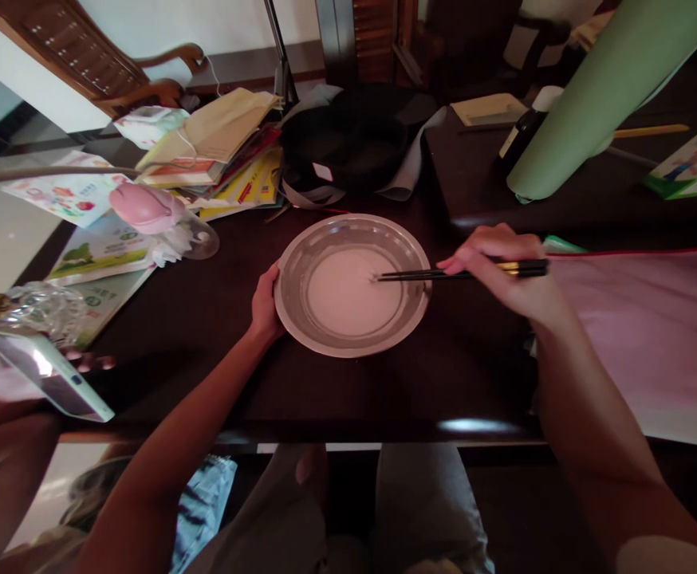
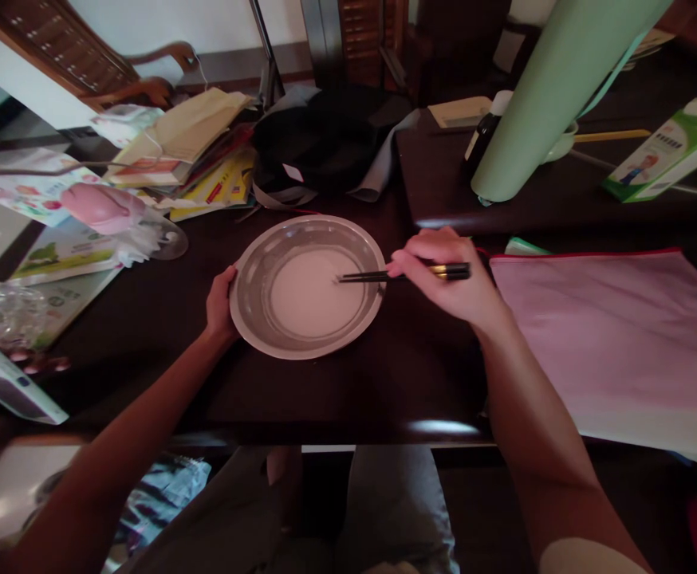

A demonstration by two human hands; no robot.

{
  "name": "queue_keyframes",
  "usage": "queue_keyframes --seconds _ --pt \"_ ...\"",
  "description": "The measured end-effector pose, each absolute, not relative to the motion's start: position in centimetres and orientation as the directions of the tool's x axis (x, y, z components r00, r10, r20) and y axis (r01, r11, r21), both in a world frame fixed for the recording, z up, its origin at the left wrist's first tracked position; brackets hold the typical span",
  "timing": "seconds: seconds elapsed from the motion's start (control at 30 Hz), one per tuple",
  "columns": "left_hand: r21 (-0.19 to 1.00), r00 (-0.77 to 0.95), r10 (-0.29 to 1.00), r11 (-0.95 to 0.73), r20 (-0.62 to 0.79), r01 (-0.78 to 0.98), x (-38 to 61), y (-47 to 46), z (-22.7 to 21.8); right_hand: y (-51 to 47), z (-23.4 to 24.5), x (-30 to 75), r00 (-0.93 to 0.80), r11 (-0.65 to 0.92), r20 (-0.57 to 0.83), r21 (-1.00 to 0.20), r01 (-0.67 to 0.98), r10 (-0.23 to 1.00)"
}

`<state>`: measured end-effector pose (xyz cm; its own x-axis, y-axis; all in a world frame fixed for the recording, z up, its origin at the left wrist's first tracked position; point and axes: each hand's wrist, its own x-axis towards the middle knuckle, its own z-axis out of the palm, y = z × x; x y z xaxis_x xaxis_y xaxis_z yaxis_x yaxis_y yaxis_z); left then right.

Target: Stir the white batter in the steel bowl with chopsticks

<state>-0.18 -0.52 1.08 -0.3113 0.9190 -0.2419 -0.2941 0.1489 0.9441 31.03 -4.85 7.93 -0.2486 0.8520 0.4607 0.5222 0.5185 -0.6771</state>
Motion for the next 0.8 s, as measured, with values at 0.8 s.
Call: queue_keyframes --seconds 0.8 --pt "0.937 -0.333 0.908 0.147 -0.255 -0.318 -0.1 -0.4 1.1 -4.7 7.9 30.9 -0.259 0.517 0.45 -0.691 0.506 0.855"
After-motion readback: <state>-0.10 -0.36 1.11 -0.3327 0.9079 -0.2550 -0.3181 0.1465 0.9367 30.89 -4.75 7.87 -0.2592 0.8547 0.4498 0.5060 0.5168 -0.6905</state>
